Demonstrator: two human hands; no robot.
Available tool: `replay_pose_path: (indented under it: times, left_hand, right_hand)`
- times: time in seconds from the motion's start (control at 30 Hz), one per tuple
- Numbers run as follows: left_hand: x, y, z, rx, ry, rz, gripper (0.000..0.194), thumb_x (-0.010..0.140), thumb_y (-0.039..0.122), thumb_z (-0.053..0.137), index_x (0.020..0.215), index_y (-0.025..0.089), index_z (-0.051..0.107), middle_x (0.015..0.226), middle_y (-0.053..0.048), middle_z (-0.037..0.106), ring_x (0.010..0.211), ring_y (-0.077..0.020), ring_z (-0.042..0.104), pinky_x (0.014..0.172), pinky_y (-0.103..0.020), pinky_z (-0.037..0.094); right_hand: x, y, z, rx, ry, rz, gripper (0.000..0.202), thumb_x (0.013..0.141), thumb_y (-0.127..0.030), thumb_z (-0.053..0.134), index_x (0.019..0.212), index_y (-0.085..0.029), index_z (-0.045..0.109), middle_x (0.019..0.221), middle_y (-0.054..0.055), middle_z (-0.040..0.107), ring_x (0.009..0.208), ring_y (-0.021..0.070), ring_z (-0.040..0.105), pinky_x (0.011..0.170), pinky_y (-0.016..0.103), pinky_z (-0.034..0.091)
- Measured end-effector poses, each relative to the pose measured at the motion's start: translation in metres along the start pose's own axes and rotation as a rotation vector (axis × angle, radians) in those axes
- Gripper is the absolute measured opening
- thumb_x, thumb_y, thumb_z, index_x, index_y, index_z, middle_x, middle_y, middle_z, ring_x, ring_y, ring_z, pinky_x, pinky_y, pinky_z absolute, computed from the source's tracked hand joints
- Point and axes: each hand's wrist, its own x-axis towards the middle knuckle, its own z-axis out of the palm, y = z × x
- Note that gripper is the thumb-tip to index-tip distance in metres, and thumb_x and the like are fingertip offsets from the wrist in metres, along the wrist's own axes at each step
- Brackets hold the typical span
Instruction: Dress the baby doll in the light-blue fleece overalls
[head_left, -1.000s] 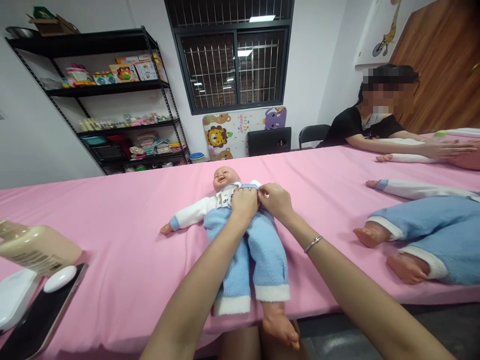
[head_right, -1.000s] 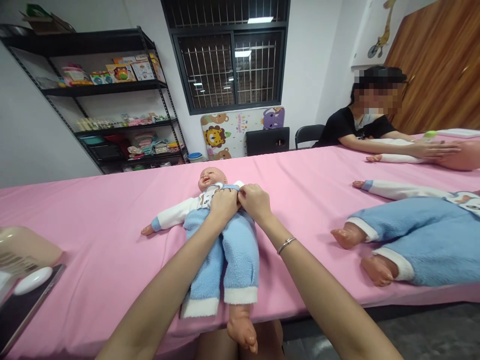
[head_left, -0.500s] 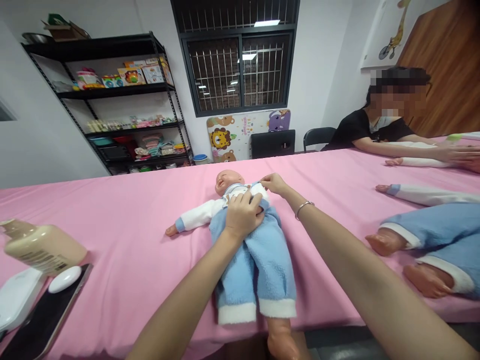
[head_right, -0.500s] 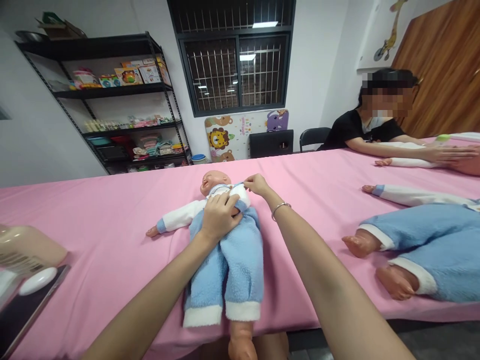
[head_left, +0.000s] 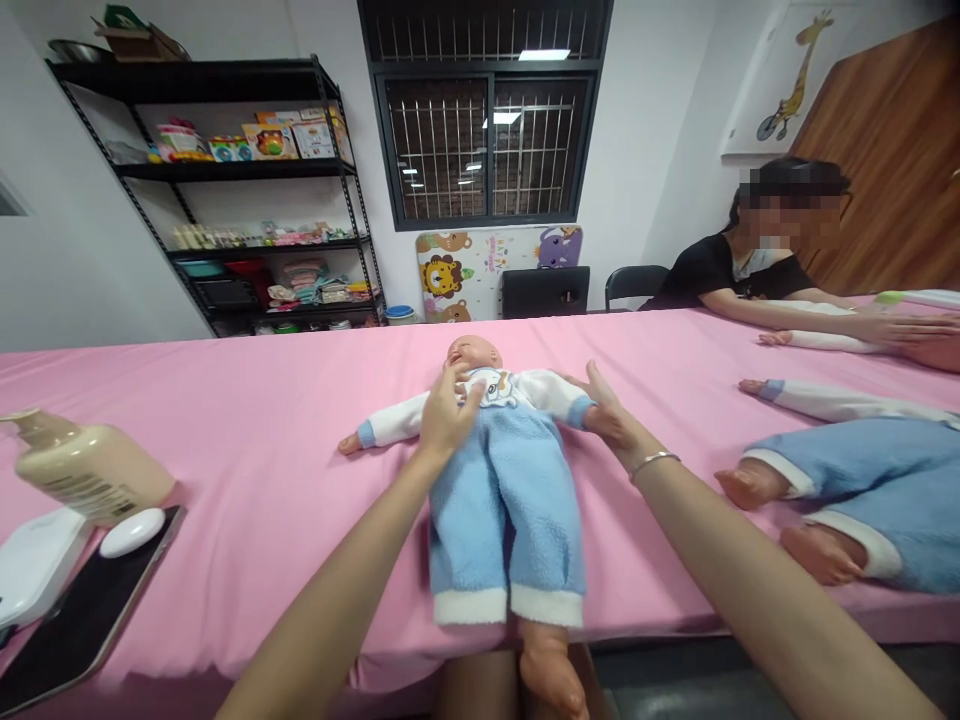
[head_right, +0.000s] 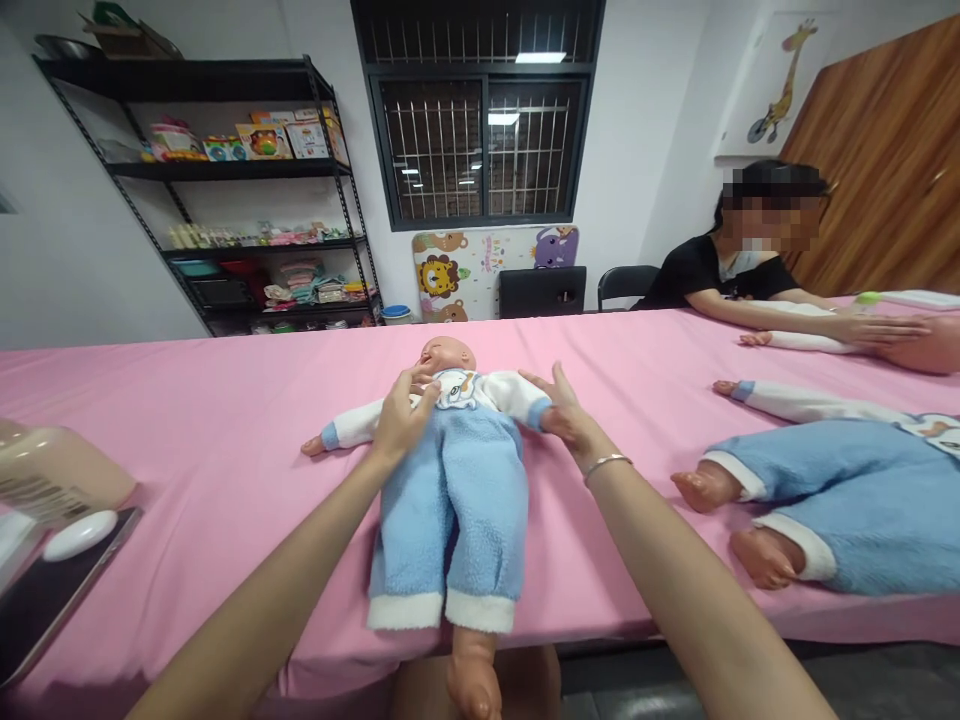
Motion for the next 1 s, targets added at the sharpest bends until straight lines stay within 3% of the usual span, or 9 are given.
replay_pose_path:
  times: [0.1,0.2,0.3,0.43,0.53,0.63,0.8,0.9,1.0]
  left_hand:
    - [0.003,-0.021,-0.01,0.099,-0.078,-0.247,0.04,0.087,0.049,0.036,0.077,0.015,0.055,0.075,-0.005,0.06,0.071,-0.0169,0.053,0.065,-0.027,0.038]
    - [0.001,-0.031,-0.017,0.024,-0.226,-0.294,0.047,0.083,0.055,0.036,0.056,0.018,0.041,0.054,0.002,0.041,0.055,-0.0122,0.039,0.053,-0.025,0.028]
    - [-0.001,-0.026,-0.021,-0.22,-0.136,-0.309,0.041,0.076,0.054,0.046,0.056,0.019,0.037,0.054,0.005,0.031,0.052,-0.0092,0.029,0.05,-0.023,0.024]
    - [-0.002,-0.021,-0.022,-0.328,0.183,-0.356,0.034,0.076,0.045,0.042,0.057,0.02,0.031,0.055,0.005,0.026,0.052,-0.0091,0.026,0.05,-0.022,0.025]
    - [-0.006,-0.03,-0.022,-0.173,0.094,-0.308,0.035,0.077,0.044,0.043,0.055,0.02,0.031,0.055,0.005,0.028,0.054,-0.0095,0.028,0.052,-0.023,0.025]
    - [-0.012,-0.045,-0.027,-0.098,-0.12,-0.302,0.039,0.077,0.05,0.045,0.056,0.019,0.037,0.056,0.004,0.034,0.056,-0.0103,0.032,0.052,-0.023,0.026]
    - [-0.02,-0.056,-0.045,-0.224,-0.312,-0.237,0.033,0.073,0.048,0.057,0.083,0.017,0.055,0.081,0.001,0.056,0.076,-0.0144,0.051,0.07,-0.023,0.04]
    - [-0.02,-0.05,-0.053,-0.172,-0.386,-0.178,0.046,0.066,0.044,0.068,0.103,0.019,0.056,0.105,-0.002,0.059,0.097,-0.0183,0.053,0.085,-0.026,0.04]
    - [-0.02,-0.043,-0.053,-0.069,-0.41,-0.112,0.033,0.07,0.045,0.064,0.086,0.017,0.057,0.089,-0.002,0.058,0.085,-0.0174,0.053,0.078,-0.027,0.041]
  right_hand:
    - [-0.022,0.0,-0.024,0.194,-0.076,0.231,0.089,0.08,-0.071,-0.001,0.127,-0.01,0.043,0.102,0.019,0.063,0.079,0.0253,0.066,0.06,0.037,0.052]
    - [-0.033,-0.004,-0.027,0.06,-0.042,0.375,0.081,0.075,-0.071,0.041,0.134,-0.015,0.036,0.116,0.02,0.058,0.082,0.026,0.065,0.058,0.035,0.051]
    - [-0.034,-0.009,-0.012,-0.334,0.023,0.241,0.08,0.067,-0.049,0.067,0.134,-0.017,0.038,0.115,0.018,0.059,0.091,0.0269,0.063,0.066,0.033,0.049]
    - [-0.025,-0.012,0.016,-0.796,0.104,0.076,0.04,0.078,-0.034,0.058,0.116,-0.021,0.056,0.098,0.012,0.066,0.092,0.0271,0.06,0.075,0.037,0.044]
    - [-0.018,-0.016,0.032,-0.929,0.24,-0.009,0.024,0.081,-0.022,0.051,0.102,-0.017,0.063,0.09,0.014,0.067,0.091,0.0272,0.059,0.08,0.04,0.041]
    - [-0.02,-0.029,0.045,-0.705,0.348,-0.123,0.021,0.082,-0.019,0.048,0.095,-0.014,0.064,0.097,0.014,0.066,0.094,0.0256,0.057,0.082,0.038,0.041]
    - [-0.044,-0.058,0.055,-0.195,-0.096,-0.207,0.034,0.083,-0.045,0.048,0.089,-0.015,0.062,0.092,0.007,0.066,0.084,0.0206,0.059,0.073,0.03,0.046]
    - [-0.054,-0.068,0.054,-0.232,-0.144,-0.289,0.039,0.072,-0.045,0.065,0.098,-0.017,0.059,0.104,0.008,0.062,0.094,0.0217,0.057,0.08,0.032,0.045]
    - [-0.057,-0.069,0.055,-0.29,-0.171,-0.334,0.034,0.073,-0.041,0.065,0.096,-0.017,0.059,0.1,0.008,0.062,0.092,0.0221,0.057,0.081,0.034,0.045]
